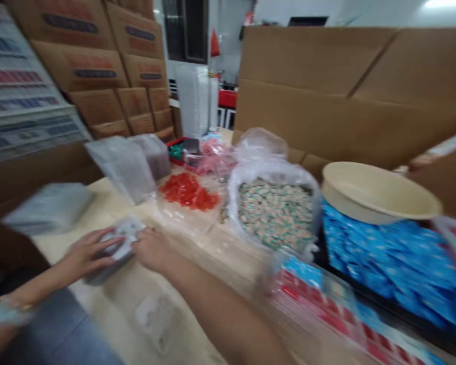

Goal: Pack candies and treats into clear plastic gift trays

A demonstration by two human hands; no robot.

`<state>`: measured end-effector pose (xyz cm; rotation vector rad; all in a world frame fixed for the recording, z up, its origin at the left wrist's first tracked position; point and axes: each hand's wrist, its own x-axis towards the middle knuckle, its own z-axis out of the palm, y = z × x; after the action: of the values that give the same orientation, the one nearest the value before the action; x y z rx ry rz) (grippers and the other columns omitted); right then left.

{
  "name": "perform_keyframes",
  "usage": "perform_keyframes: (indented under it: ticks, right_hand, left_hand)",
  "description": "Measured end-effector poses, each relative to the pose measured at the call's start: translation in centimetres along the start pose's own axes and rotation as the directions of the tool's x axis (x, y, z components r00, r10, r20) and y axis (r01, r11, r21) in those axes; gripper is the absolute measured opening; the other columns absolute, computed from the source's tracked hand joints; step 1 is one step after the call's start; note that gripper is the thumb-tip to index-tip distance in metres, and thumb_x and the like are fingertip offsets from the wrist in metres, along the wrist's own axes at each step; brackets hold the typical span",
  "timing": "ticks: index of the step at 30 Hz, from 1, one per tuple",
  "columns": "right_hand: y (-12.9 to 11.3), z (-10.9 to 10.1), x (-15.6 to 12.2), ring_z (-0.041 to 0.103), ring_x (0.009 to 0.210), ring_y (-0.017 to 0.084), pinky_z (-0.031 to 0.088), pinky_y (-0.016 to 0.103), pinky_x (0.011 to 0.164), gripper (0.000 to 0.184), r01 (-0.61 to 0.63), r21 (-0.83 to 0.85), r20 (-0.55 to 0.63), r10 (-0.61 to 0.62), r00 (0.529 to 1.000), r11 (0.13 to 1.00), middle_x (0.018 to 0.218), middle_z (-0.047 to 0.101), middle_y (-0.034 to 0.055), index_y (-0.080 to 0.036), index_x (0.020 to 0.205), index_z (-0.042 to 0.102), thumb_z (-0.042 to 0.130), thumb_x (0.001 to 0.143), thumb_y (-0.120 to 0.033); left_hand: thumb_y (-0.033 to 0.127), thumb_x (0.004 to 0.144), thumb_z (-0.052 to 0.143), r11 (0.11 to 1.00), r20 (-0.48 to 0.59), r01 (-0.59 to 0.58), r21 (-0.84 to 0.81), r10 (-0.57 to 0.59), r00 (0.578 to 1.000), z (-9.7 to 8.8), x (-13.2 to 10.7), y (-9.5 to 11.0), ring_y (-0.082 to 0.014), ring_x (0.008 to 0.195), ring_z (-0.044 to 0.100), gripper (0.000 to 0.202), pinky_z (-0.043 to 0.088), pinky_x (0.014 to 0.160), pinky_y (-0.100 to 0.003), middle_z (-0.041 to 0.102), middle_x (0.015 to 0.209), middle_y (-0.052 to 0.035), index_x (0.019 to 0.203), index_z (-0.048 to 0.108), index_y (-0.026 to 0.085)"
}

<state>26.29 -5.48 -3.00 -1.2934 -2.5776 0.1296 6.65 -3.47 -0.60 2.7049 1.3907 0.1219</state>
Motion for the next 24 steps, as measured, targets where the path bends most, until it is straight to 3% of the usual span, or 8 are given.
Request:
perform_keyframes:
  ticks: [3,11,17,24]
  right_hand:
    - [0.1,0.5,-0.1,0.045,0.095,0.018,0.034,0.031,0.080,0.020,0.006,0.054,-0.064,-0.002,0.998,0.999,0.101,0.057,0.0031,-0.020,0.089,0.061,0.044,0.084,-0.028]
    - [-1.5,0.4,-1.9,0.041,0.101,0.020,0.032,0.033,0.085,0.024,-0.085,0.108,-0.199,0.106,0.974,0.991,0.108,0.052,0.0075,-0.018,0.103,0.056,0.047,0.081,-0.022]
    - [-2.4,0.7,-3.3,0.037,0.106,0.021,0.030,0.036,0.087,0.033,0.023,0.065,-0.141,-0.014,0.990,0.998,0.121,0.043,0.0081,-0.023,0.115,0.048,0.044,0.082,-0.019]
    - [-2.6,1.5,-3.9,0.034,0.109,0.023,0.027,0.039,0.089,0.035,-0.006,0.020,-0.131,0.008,0.991,1.000,0.125,0.039,0.0073,-0.026,0.117,0.045,0.042,0.083,-0.020]
  left_hand:
    - [0.051,0.074,0.047,0.998,0.108,0.057,-0.024,-0.054,0.993,0.2,-0.4,-1.7,-0.0275,0.117,0.032,0.043,0.028,0.093,-0.044,0.035,0.132,-0.0010,0.115,0.047,0.038]
    - [0.058,0.074,0.040,0.989,0.112,0.120,-0.081,-0.110,0.988,0.6,-1.3,-0.5,-0.0312,0.123,0.018,0.049,0.021,0.095,-0.050,0.029,0.135,0.0005,0.120,0.039,0.040]
    - [0.058,0.075,0.039,0.991,0.130,0.102,-0.086,-0.090,0.987,0.4,-1.4,-0.7,-0.0317,0.122,0.020,0.048,0.022,0.094,-0.050,0.029,0.135,-0.0007,0.120,0.039,0.040]
    - [0.049,0.076,0.044,0.994,0.067,0.098,-0.050,-0.094,0.993,0.4,-1.6,0.0,-0.0322,0.122,0.021,0.044,0.022,0.094,-0.053,0.033,0.133,-0.0024,0.118,0.042,0.038]
